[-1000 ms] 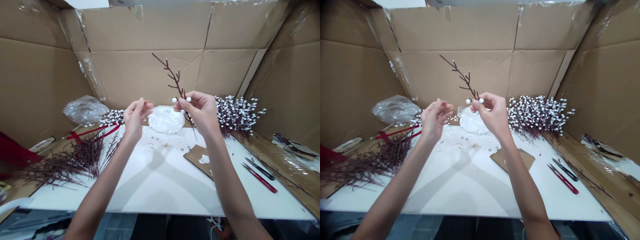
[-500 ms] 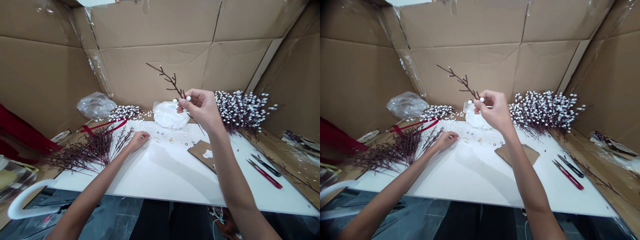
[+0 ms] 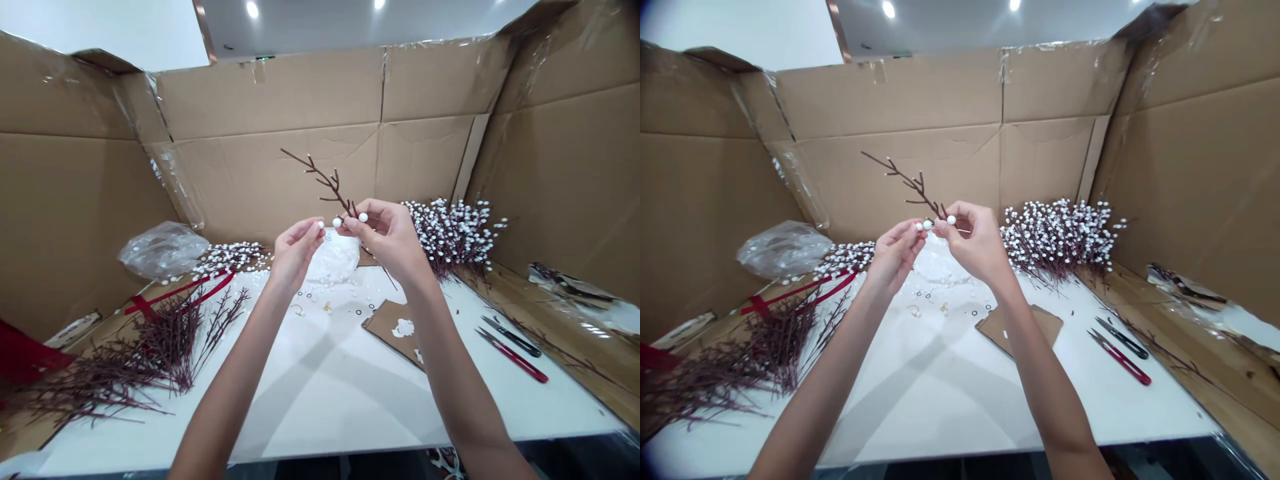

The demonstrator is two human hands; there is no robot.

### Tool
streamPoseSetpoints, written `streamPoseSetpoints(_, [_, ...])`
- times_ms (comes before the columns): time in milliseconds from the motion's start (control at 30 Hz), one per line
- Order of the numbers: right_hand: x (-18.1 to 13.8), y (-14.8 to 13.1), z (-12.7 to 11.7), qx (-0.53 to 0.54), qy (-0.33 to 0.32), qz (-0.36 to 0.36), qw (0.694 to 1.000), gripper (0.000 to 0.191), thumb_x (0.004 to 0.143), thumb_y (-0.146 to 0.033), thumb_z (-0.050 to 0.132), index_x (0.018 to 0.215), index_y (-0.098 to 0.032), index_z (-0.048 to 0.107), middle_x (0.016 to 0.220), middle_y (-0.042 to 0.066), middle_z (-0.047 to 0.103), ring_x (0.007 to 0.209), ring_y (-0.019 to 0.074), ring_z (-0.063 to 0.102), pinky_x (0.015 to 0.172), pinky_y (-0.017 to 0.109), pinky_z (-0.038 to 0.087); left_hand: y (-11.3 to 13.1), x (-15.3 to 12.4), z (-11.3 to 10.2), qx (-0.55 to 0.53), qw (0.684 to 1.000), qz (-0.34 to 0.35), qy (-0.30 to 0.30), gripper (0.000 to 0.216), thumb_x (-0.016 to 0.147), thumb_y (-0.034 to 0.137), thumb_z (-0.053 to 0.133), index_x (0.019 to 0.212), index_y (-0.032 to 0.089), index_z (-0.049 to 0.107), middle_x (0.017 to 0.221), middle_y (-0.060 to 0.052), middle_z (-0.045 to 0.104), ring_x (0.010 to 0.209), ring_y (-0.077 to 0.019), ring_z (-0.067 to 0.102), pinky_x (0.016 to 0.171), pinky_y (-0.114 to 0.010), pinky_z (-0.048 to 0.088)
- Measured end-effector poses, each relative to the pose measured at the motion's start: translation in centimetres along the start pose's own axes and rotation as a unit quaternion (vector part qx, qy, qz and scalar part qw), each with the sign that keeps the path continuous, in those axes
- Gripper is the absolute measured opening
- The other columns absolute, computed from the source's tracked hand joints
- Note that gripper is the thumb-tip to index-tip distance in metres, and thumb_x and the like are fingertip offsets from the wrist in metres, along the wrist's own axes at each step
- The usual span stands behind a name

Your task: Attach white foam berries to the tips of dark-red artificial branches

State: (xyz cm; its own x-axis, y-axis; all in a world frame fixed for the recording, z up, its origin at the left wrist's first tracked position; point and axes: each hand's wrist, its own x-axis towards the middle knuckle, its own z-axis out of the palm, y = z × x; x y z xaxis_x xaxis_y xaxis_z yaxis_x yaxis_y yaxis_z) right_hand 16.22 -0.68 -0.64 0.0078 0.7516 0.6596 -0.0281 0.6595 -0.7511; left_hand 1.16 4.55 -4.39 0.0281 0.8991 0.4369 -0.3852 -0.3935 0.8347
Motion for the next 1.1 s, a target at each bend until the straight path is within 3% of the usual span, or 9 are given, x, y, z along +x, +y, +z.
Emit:
streamPoseSetpoints(100, [0.1, -0.2, -0.3, -0.01, 0.022, -0.022, 0.999, 0.017, 0.072, -0.029, 0.066, 0.066, -0.017, 0.056, 0.069, 0.0, 0.061, 0.069, 0.0129, 0.063, 0.072, 0.031, 0.054, 1.6, 0.0, 3.5, -0.121, 0.992, 0.0, -0.019, 0.019, 0.063, 0.024, 0.078, 0.078, 0.016, 0.07, 0.077, -0.001, 0.067, 0.07, -0.0061, 0.061, 0.071, -0.017, 0.048])
streamPoseSetpoints(233, [0.3, 0.0, -0.7, -0.022, 0.042, -0.037, 0.998, 0.01, 0.073, -0.023, 0.063, 0.068, -0.017, 0.057, 0.069, 0.0, 0.06, 0.069, 0.0125, 0.061, 0.071, 0.03, 0.054, 1.6, -0.3, 5.1, -0.151, 0.989, -0.004, -0.01, 0.011, 0.068, 0.023, 0.074, 0.077, 0.017, 0.07, 0.079, -0.001, 0.068, 0.069, -0.0065, 0.062, 0.07, -0.017, 0.05])
streamPoseSetpoints(633, [0.4, 0.4, -0.6, -0.064, 0.073, -0.055, 0.994, 0.006, 0.072, -0.017, 0.06, 0.067, -0.017, 0.056, 0.067, 0.0, 0.06, 0.063, 0.0123, 0.061, 0.067, 0.029, 0.055, 1.2, -0.4, 5.9, -0.132, 0.99, 0.043, -0.009, 0.011, 0.069, 0.024, 0.075, 0.077, 0.017, 0.072, 0.082, -0.002, 0.07, 0.077, -0.0096, 0.065, 0.081, -0.023, 0.049])
streamPoseSetpoints(1100, [0.0, 0.4, -0.1, -0.116, 0.103, -0.08, 0.985, 0.013, 0.074, -0.013, 0.054, 0.064, -0.019, 0.048, 0.065, -0.001, 0.056, 0.06, 0.0109, 0.057, 0.059, 0.025, 0.051, 1.2, -0.8, 6.1, -0.115, 0.99, 0.085, -0.014, 0.01, 0.067, 0.023, 0.076, 0.074, 0.017, 0.073, 0.076, 0.0, 0.07, 0.074, -0.0083, 0.063, 0.078, -0.021, 0.05])
